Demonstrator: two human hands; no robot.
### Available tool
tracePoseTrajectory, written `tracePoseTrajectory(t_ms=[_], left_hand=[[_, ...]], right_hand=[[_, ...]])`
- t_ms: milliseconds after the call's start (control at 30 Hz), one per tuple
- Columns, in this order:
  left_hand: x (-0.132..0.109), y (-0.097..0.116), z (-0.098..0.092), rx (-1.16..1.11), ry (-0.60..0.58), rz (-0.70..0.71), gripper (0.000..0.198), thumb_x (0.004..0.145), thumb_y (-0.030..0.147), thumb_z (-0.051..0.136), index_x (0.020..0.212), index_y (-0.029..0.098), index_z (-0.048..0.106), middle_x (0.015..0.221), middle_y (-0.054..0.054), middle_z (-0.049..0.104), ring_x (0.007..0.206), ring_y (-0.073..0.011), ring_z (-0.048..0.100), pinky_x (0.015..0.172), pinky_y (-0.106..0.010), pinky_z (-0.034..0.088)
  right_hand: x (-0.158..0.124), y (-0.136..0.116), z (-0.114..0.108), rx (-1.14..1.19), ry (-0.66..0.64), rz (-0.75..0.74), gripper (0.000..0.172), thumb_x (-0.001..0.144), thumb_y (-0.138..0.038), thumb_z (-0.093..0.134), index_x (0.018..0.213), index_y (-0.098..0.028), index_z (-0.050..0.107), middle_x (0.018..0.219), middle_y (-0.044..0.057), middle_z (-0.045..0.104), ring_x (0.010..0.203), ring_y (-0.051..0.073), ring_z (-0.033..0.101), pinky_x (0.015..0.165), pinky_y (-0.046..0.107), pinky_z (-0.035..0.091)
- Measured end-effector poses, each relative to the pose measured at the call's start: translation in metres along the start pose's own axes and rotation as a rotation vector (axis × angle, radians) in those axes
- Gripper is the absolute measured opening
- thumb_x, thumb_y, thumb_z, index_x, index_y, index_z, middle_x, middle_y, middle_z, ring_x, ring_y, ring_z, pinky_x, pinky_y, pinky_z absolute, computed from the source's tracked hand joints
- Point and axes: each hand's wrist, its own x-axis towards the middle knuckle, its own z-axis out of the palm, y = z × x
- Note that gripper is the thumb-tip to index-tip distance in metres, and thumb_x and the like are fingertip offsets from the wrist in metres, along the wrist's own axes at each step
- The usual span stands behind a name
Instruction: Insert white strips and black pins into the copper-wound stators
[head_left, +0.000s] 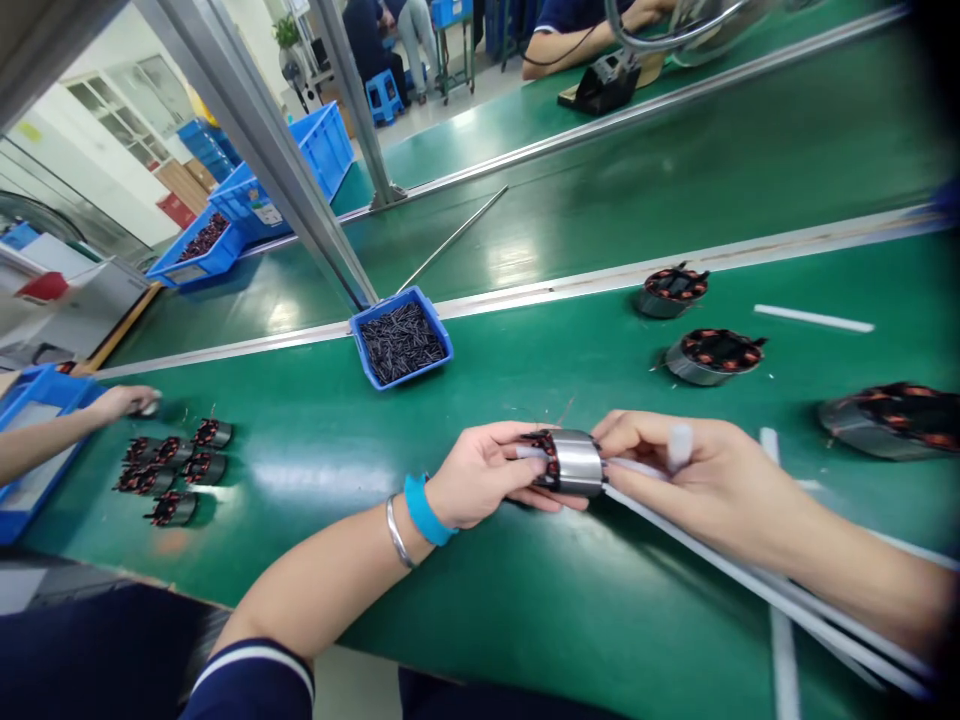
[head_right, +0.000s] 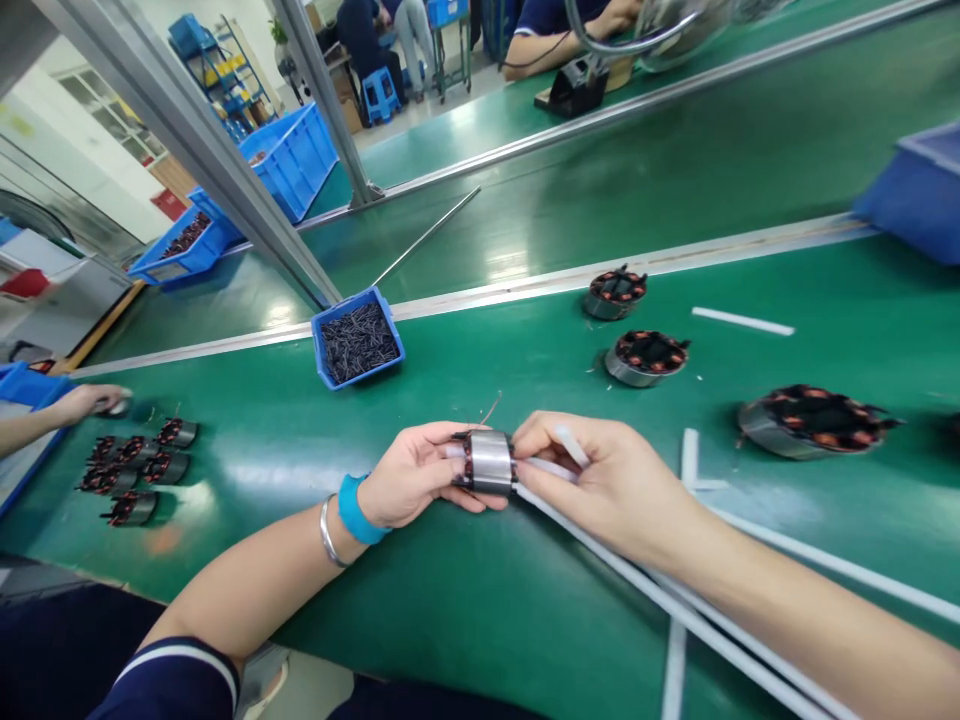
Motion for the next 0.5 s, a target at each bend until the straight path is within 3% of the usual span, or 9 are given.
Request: tracePoseTrajectory(t_ms=[133,300,500], left_hand=[[0.001,-0.006,0.003,0.078,0.066,0.068,0.06,0.061,0.04,0.081,0.11,0.01,0.062,0.084,-0.009,0.069,0.061,-0.017,0.068,0.054,-0.026,0.054],[0.003,-0.012,0.001,0.185,0.155,0.235,0.025,0.064,0.029,0.077,0.074,0.011,0.062,0.064,-0.001,0.062,0.056,-0.0092,0.059,0.054,-0.021,0.047],[0.004,-0.011,-0.003,0.192,0.093,0.164,0.018,0.062,0.015,0.075,0.075,0.012,0.063,0.064,0.0,0.063,0.056,-0.0087,0.058,0.056,-0.021,0.046]], right_hand=[[-0.002,0.005,0.006,-0.048,0.048,0.03,0.044,0.068,-0.062,0.067,0.058,-0.02,0.06,0.066,0.005,0.065,0.054,0.015,0.055,0.052,0.027,0.042],[-0.002,0.006,0.009,-0.067,0.025,0.056,0.04,0.066,-0.061,0.069,0.067,-0.021,0.065,0.069,0.005,0.066,0.057,0.017,0.058,0.053,0.028,0.044],[-0.004,0.006,0.005,-0.084,-0.077,0.015,0.02,0.078,-0.037,0.066,0.065,-0.023,0.064,0.083,0.006,0.067,0.072,0.019,0.06,0.066,0.03,0.046]])
